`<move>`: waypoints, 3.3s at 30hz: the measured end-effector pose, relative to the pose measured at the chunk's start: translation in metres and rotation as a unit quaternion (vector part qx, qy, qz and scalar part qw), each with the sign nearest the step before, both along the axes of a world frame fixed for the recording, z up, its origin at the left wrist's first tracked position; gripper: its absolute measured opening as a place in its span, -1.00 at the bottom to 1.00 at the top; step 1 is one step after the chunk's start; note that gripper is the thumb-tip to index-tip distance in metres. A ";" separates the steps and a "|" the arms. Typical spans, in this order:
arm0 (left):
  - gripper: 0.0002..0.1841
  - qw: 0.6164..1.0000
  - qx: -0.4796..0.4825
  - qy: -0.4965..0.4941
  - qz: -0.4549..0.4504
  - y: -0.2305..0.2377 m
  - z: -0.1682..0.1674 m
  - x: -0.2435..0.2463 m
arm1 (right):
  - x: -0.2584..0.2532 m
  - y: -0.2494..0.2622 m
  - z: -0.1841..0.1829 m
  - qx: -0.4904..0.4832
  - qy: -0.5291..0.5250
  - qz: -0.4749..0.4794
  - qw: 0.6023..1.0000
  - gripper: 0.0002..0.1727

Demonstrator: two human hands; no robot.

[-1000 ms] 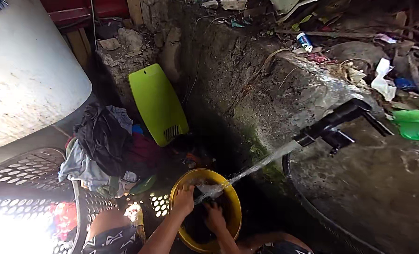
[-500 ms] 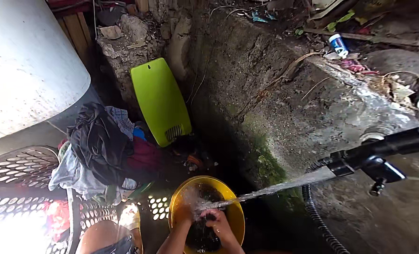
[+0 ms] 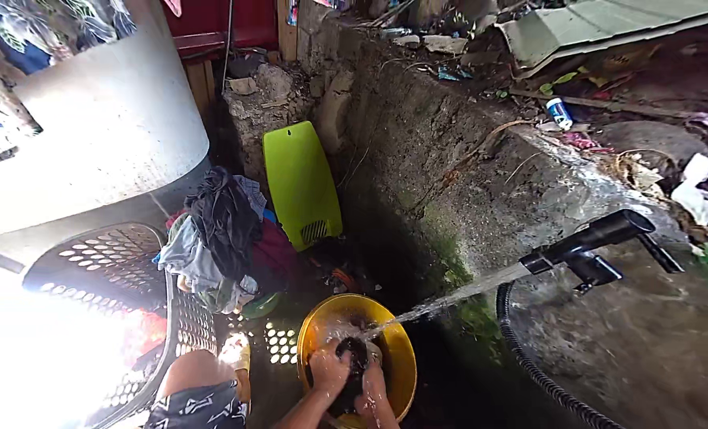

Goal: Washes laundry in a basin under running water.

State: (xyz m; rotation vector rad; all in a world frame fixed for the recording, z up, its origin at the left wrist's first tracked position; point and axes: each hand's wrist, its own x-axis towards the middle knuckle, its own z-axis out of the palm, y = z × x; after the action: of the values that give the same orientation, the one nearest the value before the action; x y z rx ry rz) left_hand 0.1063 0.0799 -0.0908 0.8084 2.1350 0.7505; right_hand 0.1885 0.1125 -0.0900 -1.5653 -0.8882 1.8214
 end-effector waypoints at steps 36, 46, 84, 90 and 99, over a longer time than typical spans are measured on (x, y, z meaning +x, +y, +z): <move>-0.44 0.900 0.383 -0.191 0.088 -0.029 0.082 -0.032 | 0.027 0.011 0.163 0.329 -0.058 -0.047 0.941 -0.43; -0.31 0.857 0.404 -0.319 0.020 -0.056 0.071 -0.024 | -0.003 -0.001 0.044 -0.032 0.410 -0.027 0.911 -0.24; -0.69 0.862 0.462 0.106 0.177 -0.210 0.145 -0.266 | 0.002 0.010 -0.006 0.082 -0.085 0.456 0.882 -0.52; -0.51 0.812 0.389 0.151 0.407 -0.253 0.130 -0.371 | 0.011 0.049 -0.058 0.194 -0.435 0.477 0.739 -0.27; -0.45 0.875 0.153 0.387 0.247 -0.256 0.038 -0.399 | 0.011 0.004 -0.085 0.056 -0.403 0.652 0.639 -0.31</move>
State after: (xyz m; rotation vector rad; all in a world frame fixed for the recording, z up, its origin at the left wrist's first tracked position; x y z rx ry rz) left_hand -0.2925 -0.1761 -0.0530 0.8124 3.0688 1.1932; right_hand 0.1999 0.1163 -0.1745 -1.7367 -3.1174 1.5335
